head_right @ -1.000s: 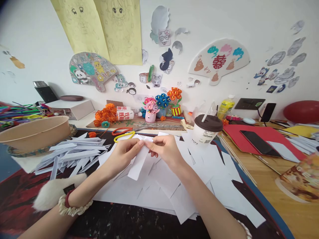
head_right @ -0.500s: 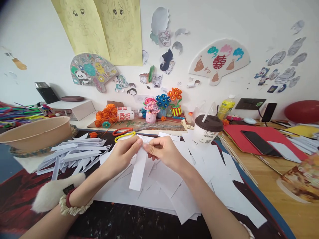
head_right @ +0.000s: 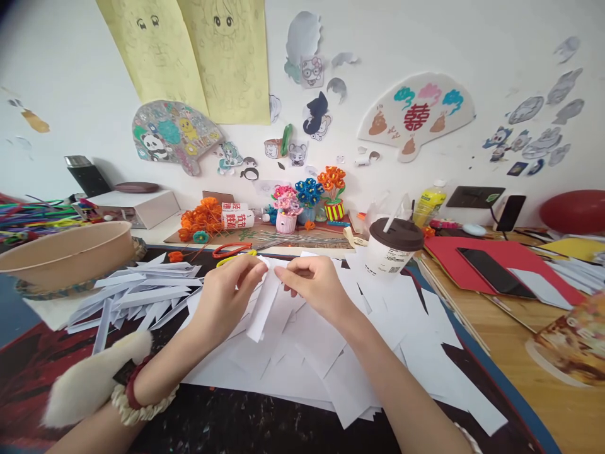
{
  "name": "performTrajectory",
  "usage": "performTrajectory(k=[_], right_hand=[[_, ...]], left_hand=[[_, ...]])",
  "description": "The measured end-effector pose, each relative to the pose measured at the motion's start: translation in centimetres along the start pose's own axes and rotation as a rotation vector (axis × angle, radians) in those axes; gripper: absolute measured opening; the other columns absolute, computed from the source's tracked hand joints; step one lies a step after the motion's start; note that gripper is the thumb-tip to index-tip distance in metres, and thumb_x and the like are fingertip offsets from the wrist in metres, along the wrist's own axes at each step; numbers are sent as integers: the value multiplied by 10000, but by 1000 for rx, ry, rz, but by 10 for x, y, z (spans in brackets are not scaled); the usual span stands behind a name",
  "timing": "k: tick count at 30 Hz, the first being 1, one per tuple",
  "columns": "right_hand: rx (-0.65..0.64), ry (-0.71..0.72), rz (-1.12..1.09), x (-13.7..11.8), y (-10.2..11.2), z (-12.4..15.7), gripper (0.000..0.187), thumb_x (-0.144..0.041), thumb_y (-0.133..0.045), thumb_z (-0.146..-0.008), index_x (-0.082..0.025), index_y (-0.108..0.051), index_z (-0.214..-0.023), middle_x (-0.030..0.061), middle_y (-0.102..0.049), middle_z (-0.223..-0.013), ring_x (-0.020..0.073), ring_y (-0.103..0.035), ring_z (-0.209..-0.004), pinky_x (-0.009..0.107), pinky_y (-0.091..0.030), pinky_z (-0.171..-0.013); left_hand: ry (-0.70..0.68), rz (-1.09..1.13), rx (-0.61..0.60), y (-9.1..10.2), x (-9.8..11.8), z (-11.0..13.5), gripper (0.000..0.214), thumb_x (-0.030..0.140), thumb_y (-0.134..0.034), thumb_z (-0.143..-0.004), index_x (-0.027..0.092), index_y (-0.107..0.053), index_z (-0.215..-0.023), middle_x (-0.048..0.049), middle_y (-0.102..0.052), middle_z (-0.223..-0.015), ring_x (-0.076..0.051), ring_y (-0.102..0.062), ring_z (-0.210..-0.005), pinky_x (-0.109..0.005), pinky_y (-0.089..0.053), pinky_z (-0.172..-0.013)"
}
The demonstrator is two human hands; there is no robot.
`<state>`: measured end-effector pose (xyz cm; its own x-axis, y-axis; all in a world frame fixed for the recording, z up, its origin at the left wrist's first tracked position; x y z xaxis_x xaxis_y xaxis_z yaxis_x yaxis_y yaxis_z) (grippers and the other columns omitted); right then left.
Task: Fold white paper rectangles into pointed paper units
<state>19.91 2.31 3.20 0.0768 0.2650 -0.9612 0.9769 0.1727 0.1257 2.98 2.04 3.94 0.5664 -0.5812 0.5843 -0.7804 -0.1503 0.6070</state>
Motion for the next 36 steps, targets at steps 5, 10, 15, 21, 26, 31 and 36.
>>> performTrajectory(k=[5,10,15,21,26,31,36], right_hand=[[94,72,10,-1,3,-2,355,-453,-670,-806,-173,-623,-594,-16,-534,-535,106,-498,-507,236,-395,-475],[9,64,-45,3,4,-2,356,-505,-689,-779,-172,-649,-660,-8,-561,-574,110,-517,-513,243,-414,-485],[11,62,-14,4,6,-3,380,-517,-693,-770,-169,-631,-630,-10,-547,-560,111,-513,-508,247,-409,-485],[-10,44,9,-1,12,-4,333,-399,-622,-850,-170,-603,-608,-8,-558,-575,114,-514,-545,250,-417,-523],[-82,-22,36,-1,14,-3,320,-370,-619,-847,-168,-595,-600,-13,-555,-579,110,-520,-552,256,-423,-548],[-89,-59,0,-1,13,-3,230,-365,-625,-844,-157,-677,-760,13,-623,-670,127,-579,-612,275,-469,-593],[-149,-133,-4,1,10,-3,228,-370,-645,-828,-148,-698,-821,42,-665,-698,162,-640,-626,308,-507,-597]], left_hand=[[-77,-17,-45,-3,5,4,117,285,-590,-885,181,-641,-897,1,-649,-769,-120,-528,-621,-239,-380,-592],[-18,145,-198,-5,6,5,170,338,-622,-867,198,-687,-938,8,-648,-733,-113,-523,-592,-229,-405,-569],[67,392,-336,-4,7,2,238,361,-517,-926,194,-680,-974,-2,-646,-763,-118,-530,-639,-220,-432,-599],[217,518,-267,-2,5,-2,253,276,-458,-922,152,-669,-857,-27,-635,-786,-133,-537,-668,-225,-422,-591],[395,707,-267,-2,2,-3,173,250,-547,-843,124,-651,-901,-49,-668,-779,-144,-578,-694,-220,-423,-583],[416,654,-225,-3,-5,-4,201,317,-582,-829,129,-651,-853,-52,-667,-778,-143,-572,-676,-227,-430,-571],[376,496,-83,-5,-14,-3,255,382,-631,-807,146,-651,-900,-54,-685,-762,-170,-615,-696,-242,-448,-588]])
Point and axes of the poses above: each hand's wrist, its own z-axis away from the middle knuckle, its own y-axis out of the back of the hand, x = y × z, the point moved 1 cm from there along -z, towards the middle knuckle
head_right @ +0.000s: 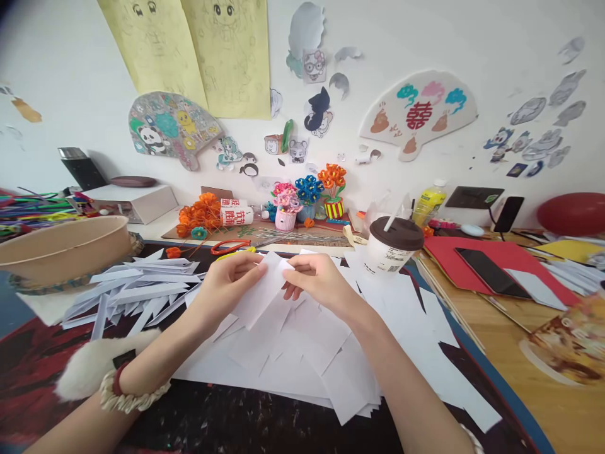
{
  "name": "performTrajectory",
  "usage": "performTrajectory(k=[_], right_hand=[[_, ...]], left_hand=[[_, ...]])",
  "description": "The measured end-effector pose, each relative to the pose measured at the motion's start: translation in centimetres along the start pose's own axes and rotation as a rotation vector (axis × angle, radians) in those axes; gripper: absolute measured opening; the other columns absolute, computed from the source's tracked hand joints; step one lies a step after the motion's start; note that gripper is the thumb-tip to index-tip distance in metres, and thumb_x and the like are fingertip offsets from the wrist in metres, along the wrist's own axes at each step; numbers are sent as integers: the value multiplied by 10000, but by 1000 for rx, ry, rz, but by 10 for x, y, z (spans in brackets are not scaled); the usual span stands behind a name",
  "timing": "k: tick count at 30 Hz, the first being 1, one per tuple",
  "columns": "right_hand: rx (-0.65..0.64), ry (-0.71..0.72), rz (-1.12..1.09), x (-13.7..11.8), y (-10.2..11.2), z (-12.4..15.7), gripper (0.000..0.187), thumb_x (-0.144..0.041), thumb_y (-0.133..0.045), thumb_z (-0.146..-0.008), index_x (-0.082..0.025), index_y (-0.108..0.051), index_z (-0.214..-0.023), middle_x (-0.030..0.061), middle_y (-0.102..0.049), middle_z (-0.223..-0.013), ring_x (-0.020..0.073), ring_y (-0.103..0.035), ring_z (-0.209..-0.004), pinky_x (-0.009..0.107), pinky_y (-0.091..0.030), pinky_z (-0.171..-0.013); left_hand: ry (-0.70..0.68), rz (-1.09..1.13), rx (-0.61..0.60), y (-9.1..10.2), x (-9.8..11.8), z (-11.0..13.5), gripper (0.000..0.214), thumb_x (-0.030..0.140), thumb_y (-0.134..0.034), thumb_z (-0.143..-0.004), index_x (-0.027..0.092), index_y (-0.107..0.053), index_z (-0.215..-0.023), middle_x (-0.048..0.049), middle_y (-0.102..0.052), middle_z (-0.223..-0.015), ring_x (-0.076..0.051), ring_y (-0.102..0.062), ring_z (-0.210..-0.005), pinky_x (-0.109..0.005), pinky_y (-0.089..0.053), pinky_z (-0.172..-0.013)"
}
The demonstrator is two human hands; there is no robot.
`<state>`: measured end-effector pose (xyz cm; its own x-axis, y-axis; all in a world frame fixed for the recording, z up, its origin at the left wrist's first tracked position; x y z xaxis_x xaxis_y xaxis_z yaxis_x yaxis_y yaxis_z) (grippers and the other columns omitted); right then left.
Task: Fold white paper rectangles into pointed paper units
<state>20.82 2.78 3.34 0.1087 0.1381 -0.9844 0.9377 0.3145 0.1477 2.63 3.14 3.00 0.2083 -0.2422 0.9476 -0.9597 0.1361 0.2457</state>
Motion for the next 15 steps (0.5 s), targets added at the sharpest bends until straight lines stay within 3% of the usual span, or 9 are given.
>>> performTrajectory(k=[6,11,15], right_hand=[[10,24,-138,1,-9,0,187,-351,-648,-831,-182,-713,-785,26,-669,-768,155,-626,-740,327,-525,-736],[71,10,-79,-1,-14,1,143,-306,-668,-798,-179,-726,-767,25,-660,-776,156,-587,-750,297,-484,-687],[131,-4,-143,-1,-20,2,162,-330,-697,-780,-183,-671,-717,-25,-564,-683,126,-511,-687,280,-436,-667]], left_hand=[[-54,-116,39,-3,2,3,154,307,-619,-812,163,-614,-866,-10,-663,-634,-137,-571,-549,-223,-402,-508],[-294,-458,170,-5,8,9,100,285,-593,-851,187,-610,-841,20,-642,-632,-122,-555,-551,-231,-402,-556],[-424,-519,269,-6,15,16,58,238,-578,-868,197,-619,-875,23,-652,-674,-118,-569,-577,-233,-419,-585]])
Point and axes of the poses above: each hand's wrist, its own z-axis away from the middle knuckle, its own y-axis out of the back of the hand, x = y × z, the point moved 1 cm from there along -z, towards the middle knuckle
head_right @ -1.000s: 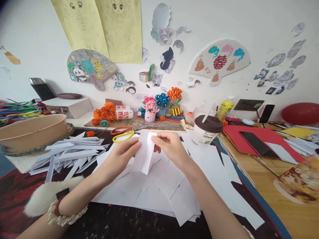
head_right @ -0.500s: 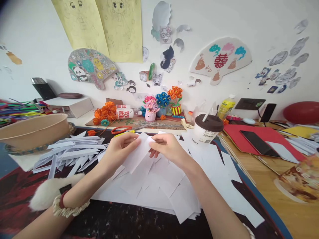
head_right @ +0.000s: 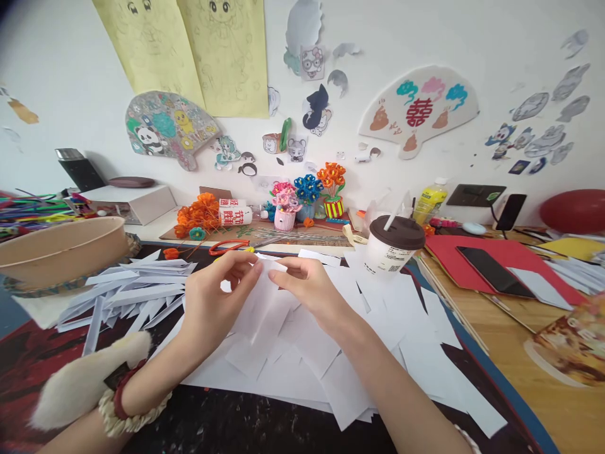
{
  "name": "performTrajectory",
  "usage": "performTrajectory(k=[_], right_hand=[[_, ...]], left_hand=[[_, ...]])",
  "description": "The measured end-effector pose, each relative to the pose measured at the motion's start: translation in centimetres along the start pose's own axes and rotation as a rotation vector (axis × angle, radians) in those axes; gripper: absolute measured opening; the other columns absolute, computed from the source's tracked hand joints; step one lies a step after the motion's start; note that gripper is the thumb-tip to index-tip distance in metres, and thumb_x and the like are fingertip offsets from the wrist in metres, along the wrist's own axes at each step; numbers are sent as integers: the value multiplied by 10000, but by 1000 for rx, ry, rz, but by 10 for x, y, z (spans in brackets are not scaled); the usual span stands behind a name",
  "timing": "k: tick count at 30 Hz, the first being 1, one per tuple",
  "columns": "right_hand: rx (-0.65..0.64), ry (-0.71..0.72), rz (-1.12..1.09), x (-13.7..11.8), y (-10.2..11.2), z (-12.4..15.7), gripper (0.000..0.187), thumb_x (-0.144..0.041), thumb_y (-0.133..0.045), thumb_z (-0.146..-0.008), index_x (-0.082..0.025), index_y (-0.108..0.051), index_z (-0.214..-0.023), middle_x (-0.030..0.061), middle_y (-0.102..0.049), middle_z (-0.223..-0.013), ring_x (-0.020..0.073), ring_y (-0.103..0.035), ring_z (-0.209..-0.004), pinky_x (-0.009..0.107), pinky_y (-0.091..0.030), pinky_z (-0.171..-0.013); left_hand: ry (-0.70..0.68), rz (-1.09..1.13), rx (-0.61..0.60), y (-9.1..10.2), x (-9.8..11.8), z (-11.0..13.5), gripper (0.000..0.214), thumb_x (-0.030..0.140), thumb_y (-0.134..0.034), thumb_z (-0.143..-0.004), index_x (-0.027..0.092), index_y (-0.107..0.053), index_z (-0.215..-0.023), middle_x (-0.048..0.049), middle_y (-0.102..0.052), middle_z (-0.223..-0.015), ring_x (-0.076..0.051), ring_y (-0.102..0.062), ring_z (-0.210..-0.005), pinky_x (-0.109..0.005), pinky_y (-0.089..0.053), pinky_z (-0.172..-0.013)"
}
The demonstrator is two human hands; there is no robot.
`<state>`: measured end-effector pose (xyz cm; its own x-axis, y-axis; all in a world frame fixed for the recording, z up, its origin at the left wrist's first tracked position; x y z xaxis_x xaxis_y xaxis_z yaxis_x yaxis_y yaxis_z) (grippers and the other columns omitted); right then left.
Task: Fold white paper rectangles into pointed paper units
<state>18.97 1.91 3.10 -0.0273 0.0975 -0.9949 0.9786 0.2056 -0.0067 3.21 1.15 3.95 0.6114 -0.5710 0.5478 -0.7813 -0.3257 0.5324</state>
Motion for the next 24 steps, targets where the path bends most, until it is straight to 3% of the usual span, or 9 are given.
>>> performTrajectory(k=[3,6,9,13,17,24], right_hand=[[-15,-23,-108,2,-6,2,267,-384,-724,-762,-174,-616,-640,-41,-514,-620,117,-490,-633,283,-434,-649],[-13,-14,-163,2,-9,5,341,-406,-731,-754,-167,-576,-567,-24,-533,-604,132,-525,-630,301,-455,-651],[-16,32,-167,-2,-8,6,305,-395,-712,-781,-167,-617,-603,-11,-568,-628,134,-534,-630,296,-460,-645],[-7,88,-177,-4,-5,7,227,-379,-687,-818,-177,-705,-716,-2,-617,-674,115,-530,-614,251,-435,-588],[3,101,-165,-4,-3,6,189,-362,-679,-825,-190,-743,-779,12,-659,-715,131,-564,-647,257,-447,-599],[-4,126,-143,-7,-2,6,162,-352,-692,-808,-201,-749,-822,31,-707,-799,169,-628,-749,289,-494,-672]], left_hand=[[-66,-44,105,3,4,2,60,207,-577,-875,206,-636,-885,28,-654,-664,-116,-579,-575,-229,-432,-584],[-231,-152,210,4,3,3,102,171,-602,-863,225,-688,-880,2,-696,-731,-147,-613,-662,-259,-457,-654],[-410,-254,282,5,-3,5,216,141,-651,-826,286,-725,-969,-12,-729,-844,-186,-615,-746,-300,-469,-707],[-550,-336,282,6,-8,5,350,119,-675,-804,338,-704,-1076,-12,-732,-881,-212,-601,-789,-321,-468,-704],[-606,-381,277,6,-7,4,325,144,-692,-802,298,-695,-1088,-23,-714,-858,-201,-571,-769,-310,-461,-686],[-506,-284,222,6,2,3,247,150,-630,-844,252,-703,-1057,-32,-658,-777,-173,-506,-696,-305,-432,-656]])
Point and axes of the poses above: each hand's wrist, its own z-axis away from the middle knuckle, its own y-axis out of the back of the hand, x = y × z, the point moved 1 cm from there along -z, towards the middle knuckle
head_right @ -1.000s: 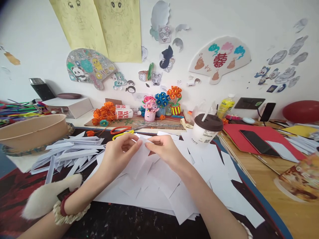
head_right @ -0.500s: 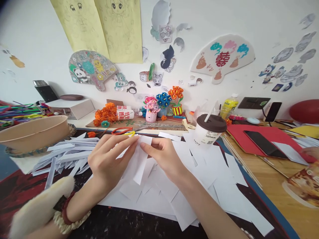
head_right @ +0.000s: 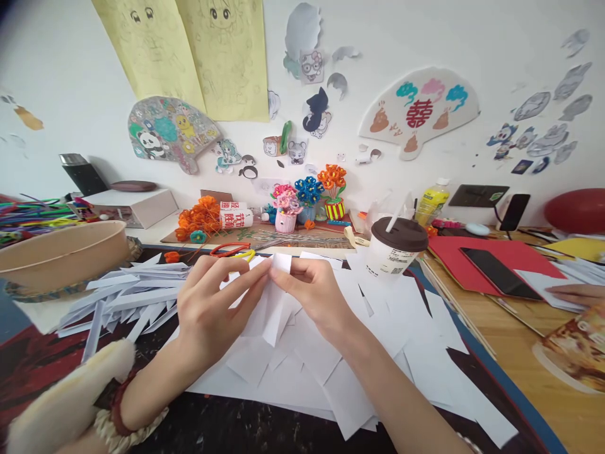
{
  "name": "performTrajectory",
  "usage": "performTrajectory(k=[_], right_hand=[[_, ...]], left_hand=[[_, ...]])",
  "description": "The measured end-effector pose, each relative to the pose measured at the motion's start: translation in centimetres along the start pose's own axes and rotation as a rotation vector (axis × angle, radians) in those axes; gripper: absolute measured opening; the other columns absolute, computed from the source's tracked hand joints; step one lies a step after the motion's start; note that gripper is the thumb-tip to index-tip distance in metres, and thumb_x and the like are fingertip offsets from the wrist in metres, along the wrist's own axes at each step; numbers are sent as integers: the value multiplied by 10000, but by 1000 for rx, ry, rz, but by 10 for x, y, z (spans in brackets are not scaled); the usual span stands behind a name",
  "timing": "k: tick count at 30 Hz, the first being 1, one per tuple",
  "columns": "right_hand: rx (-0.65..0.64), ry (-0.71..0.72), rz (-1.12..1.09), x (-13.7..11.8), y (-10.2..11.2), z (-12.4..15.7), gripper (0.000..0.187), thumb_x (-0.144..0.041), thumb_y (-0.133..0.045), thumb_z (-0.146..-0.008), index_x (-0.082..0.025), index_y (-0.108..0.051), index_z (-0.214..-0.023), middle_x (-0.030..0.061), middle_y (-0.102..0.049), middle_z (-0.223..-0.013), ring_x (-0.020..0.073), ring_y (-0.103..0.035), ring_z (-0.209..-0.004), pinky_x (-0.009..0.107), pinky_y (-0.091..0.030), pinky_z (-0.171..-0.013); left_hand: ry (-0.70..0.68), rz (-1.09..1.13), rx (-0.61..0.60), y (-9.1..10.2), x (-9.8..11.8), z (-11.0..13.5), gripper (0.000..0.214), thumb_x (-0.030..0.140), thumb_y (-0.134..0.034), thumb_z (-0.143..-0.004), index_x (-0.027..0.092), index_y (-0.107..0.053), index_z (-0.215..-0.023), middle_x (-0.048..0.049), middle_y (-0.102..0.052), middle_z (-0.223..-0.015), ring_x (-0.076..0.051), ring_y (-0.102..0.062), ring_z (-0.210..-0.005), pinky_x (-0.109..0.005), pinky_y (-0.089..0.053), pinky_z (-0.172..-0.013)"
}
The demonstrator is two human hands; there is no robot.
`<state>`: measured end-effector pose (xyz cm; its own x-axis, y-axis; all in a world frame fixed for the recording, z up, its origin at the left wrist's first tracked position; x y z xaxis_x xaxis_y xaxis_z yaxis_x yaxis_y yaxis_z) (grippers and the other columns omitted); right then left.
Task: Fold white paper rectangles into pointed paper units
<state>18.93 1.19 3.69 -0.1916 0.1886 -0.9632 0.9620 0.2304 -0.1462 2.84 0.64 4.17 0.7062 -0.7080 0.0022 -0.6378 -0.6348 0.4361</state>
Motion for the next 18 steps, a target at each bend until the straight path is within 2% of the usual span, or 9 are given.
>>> performTrajectory(k=[3,6,8,11,15,18], right_hand=[[48,22,72,0,1,0,161,-337,-695,-795,-194,-725,-728,18,-684,-716,166,-619,-693,283,-491,-622],[54,16,172,0,1,0,176,-340,-698,-779,-186,-708,-694,14,-659,-660,163,-598,-623,278,-468,-548],[56,21,229,0,1,0,183,-345,-695,-777,-184,-705,-692,11,-650,-641,161,-587,-595,275,-455,-522],[64,42,268,-1,0,1,176,-345,-687,-783,-186,-712,-714,19,-674,-680,172,-607,-623,287,-476,-544],[-12,-9,222,-1,-1,2,168,-322,-722,-761,-192,-746,-865,44,-725,-806,208,-666,-749,312,-522,-639],[-46,-47,224,-1,-1,2,218,-366,-742,-744,-189,-760,-870,58,-734,-816,224,-679,-766,321,-533,-637]], left_hand=[[179,230,-62,2,1,-6,184,175,-606,-863,226,-715,-1003,-33,-643,-766,-168,-527,-713,-302,-440,-674],[464,449,-204,4,-3,-12,146,260,-592,-884,228,-716,-955,-15,-654,-783,-138,-534,-665,-260,-439,-629],[593,550,-296,4,-6,-14,152,309,-599,-879,223,-720,-913,-7,-674,-790,-127,-535,-640,-243,-429,-600],[667,633,-359,2,-9,-13,163,336,-634,-850,206,-731,-831,-9,-695,-762,-131,-539,-634,-241,-414,-584],[755,660,-322,0,-11,-10,162,345,-670,-814,195,-731,-803,-21,-700,-751,-142,-547,-643,-253,-412,-585],[827,719,-306,-1,-13,-10,173,351,-680,-800,183,-716,-781,-33,-698,-774,-151,-567,-667,-251,-414,-578]])
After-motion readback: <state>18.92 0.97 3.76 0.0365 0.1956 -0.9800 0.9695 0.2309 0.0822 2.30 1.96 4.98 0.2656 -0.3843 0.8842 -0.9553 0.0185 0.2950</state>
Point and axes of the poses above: each hand's wrist, its own z-axis away from the middle knuckle, its own y-axis out of the back of the hand, x = y × z, the point moved 1 cm from there along -z, towards the middle knuckle
